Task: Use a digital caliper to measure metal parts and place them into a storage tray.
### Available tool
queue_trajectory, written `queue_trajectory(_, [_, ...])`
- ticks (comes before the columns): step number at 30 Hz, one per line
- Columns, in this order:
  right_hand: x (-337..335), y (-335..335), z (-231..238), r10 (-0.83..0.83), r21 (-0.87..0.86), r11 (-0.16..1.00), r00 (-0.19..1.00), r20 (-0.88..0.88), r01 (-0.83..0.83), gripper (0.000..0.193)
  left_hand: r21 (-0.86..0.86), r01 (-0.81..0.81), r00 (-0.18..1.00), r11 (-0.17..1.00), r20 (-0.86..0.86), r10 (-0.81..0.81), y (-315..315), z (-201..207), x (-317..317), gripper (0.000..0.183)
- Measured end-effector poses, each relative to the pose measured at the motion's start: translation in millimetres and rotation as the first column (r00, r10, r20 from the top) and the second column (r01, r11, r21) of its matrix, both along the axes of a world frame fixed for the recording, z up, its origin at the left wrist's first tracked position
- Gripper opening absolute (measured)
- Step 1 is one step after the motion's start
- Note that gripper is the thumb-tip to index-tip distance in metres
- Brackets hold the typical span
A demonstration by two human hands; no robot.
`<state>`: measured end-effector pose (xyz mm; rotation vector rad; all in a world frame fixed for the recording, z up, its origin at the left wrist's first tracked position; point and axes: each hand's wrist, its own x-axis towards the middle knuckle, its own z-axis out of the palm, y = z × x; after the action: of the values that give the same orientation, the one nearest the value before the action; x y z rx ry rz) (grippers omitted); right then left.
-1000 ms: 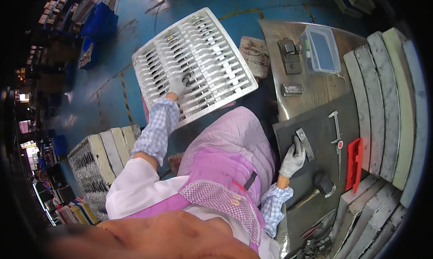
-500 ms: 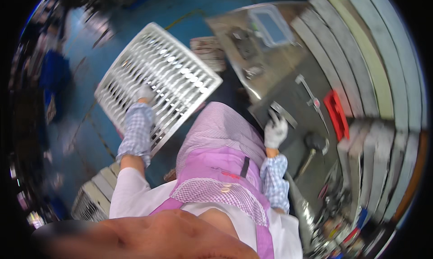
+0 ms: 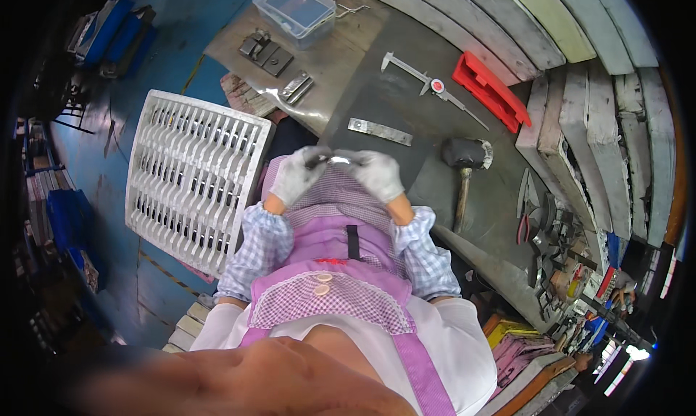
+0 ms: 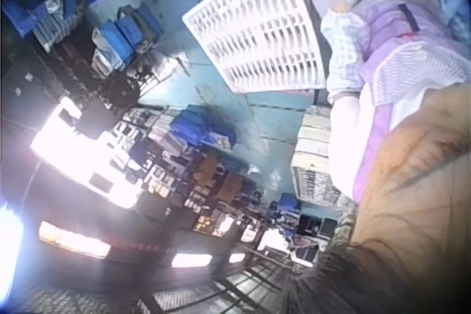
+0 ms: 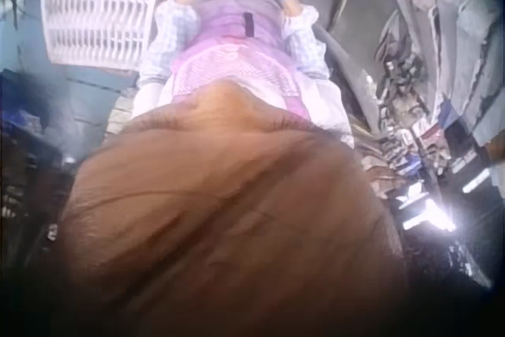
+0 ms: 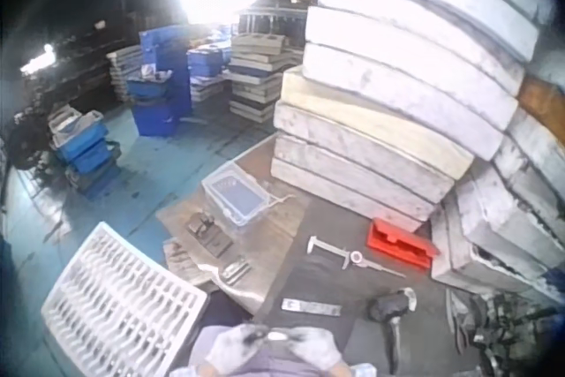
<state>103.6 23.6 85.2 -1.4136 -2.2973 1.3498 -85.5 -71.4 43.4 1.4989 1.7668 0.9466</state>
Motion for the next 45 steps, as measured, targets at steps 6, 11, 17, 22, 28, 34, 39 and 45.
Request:
queue_trajectory(6, [41.2,51.1,-14.0,-0.419,-0.115,0.908,0.874,-0.246,0.403,0.025,-0.005,-0.283,0.959,0.959,0.002,0.283,31.1,-3.7,32.6,0.033])
queue_trajectory(11, [31.2,52.2,-10.3,-0.341,0.039,0.933,0.911,-0.233,0.359,0.024,0.101,-0.289,0.936,0.952,-0.177,0.303,56.9,-2.7,49.7,0.040])
queue_trajectory(17, [58.4,71.4,-18.5,-0.216,-0.140,0.975,0.899,-0.382,0.175,0.021,0.180,-0.031,0.913,0.983,-0.395,0.101,70.7,-9.6,69.1,0.056])
queue_trajectory(22, [91.2,57.8,-53.3,-0.453,0.179,0.847,0.855,-0.250,0.501,0.022,0.147,-0.008,0.855,0.989,-0.512,0.083,70.2,-26.1,85.0,0.070])
queue_trajectory(28, [91.7,49.6,-76.5,-0.347,0.478,0.728,0.865,-0.363,0.492,0.020,0.134,0.016,0.842,0.991,-0.536,0.059,70.6,-25.9,87.0,0.077])
queue_trajectory(34, [95.9,49.0,-75.5,-0.135,0.729,0.638,0.968,-0.211,0.248,0.023,0.126,-0.091,0.836,0.988,-0.530,0.145,71.9,-28.4,100.1,0.082])
queue_trajectory(39, [87.5,41.4,-74.8,-0.309,0.459,0.749,0.865,-0.396,0.478,0.022,0.131,-0.080,0.828,0.988,-0.543,0.139,69.9,-30.7,98.5,0.087])
queue_trajectory(45, [89.4,44.5,-48.9,-0.164,0.668,0.703,0.970,-0.181,0.244,0.026,0.127,-0.067,0.832,0.990,-0.540,0.126,72.5,-27.5,93.8,0.088])
